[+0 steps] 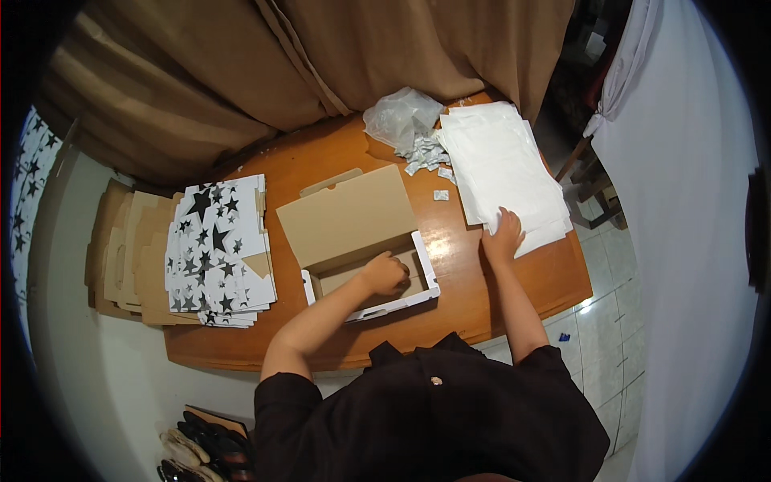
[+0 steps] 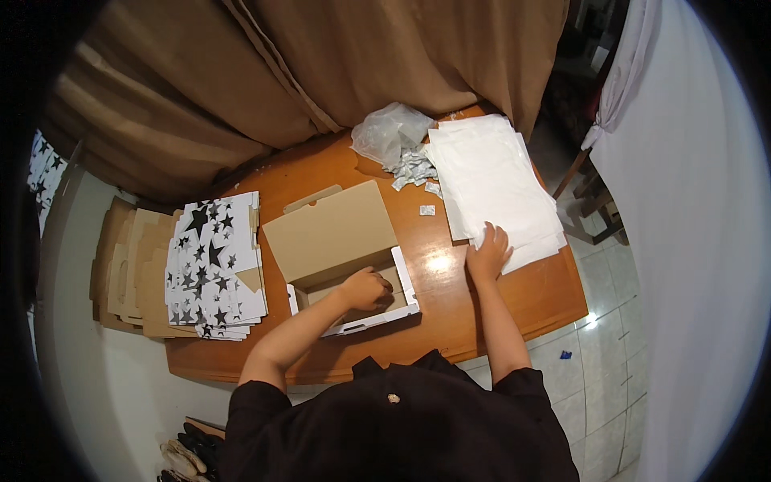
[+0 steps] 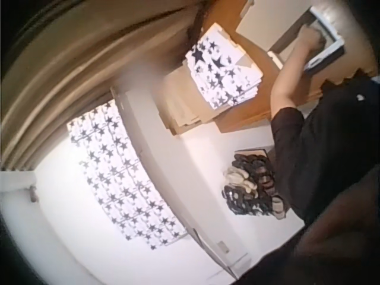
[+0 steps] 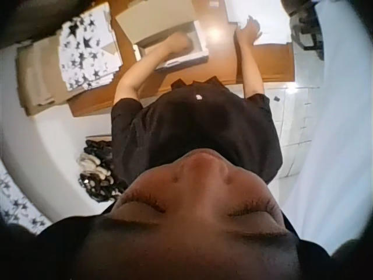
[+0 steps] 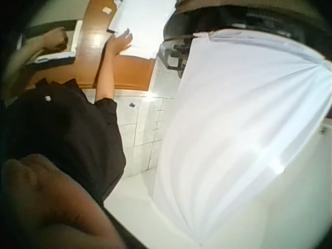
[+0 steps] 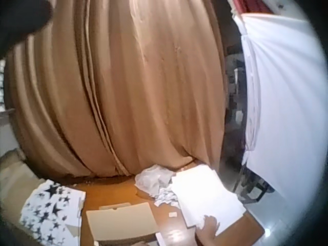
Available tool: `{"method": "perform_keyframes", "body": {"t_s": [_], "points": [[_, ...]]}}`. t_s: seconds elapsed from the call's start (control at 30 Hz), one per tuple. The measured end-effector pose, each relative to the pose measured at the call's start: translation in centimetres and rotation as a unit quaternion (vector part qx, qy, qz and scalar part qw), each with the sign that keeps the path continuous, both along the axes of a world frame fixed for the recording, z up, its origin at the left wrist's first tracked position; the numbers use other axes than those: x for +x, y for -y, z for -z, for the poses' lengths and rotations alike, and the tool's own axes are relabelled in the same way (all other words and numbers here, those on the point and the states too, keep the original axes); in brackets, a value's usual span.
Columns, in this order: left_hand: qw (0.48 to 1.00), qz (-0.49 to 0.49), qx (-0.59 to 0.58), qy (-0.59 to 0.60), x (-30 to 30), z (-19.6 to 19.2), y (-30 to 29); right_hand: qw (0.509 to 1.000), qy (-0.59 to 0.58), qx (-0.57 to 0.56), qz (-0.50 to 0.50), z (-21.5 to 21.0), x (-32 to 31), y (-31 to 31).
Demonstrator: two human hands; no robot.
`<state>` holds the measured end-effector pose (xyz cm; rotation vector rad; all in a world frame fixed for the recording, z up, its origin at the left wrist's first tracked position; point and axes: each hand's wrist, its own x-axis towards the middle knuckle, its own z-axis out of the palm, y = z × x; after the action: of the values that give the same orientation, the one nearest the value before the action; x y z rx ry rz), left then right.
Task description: The person is folding cardboard sheets into shoe boxes, placing tissue paper inside, and stacking the completed boxes on a shelf.
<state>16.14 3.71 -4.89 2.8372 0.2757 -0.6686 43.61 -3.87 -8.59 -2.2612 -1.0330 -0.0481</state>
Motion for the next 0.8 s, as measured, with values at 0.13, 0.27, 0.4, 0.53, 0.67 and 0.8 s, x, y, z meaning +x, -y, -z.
{"method": "perform_keyframes", "body": {"t_s": [0.13, 0.27, 0.4, 0.53, 0.67, 0.8], "points": [[0.948, -0.251, -0.168, 0.101, -0.5, -3.8, 1.9, 0.999, -0.026, -0.029, -0.020, 3.1, 1.1, 0.7], [0.910, -0.272, -0.218, 0.225, -1.2, -6.2, 2.6, 0.997, -0.026, -0.071, -0.027, 0.7, 0.2, 1.5], [0.887, -0.304, -0.230, 0.260, -0.6, -8.0, 2.8, 0.999, -0.019, 0.013, -0.031, 0.5, -0.4, 2.4], [0.871, -0.335, -0.169, 0.317, 1.4, -8.8, 3.2, 0.986, -0.106, 0.101, -0.083, -2.6, -1.8, 3.5], [0.849, -0.343, -0.074, 0.395, 4.1, -8.4, 3.8, 0.936, -0.148, 0.216, -0.236, -8.9, -4.7, 5.9], [0.848, -0.097, 0.118, 0.508, 6.2, -12.9, 3.3, 0.884, -0.239, 0.161, -0.368, -17.7, -4.9, 9.6]]}}
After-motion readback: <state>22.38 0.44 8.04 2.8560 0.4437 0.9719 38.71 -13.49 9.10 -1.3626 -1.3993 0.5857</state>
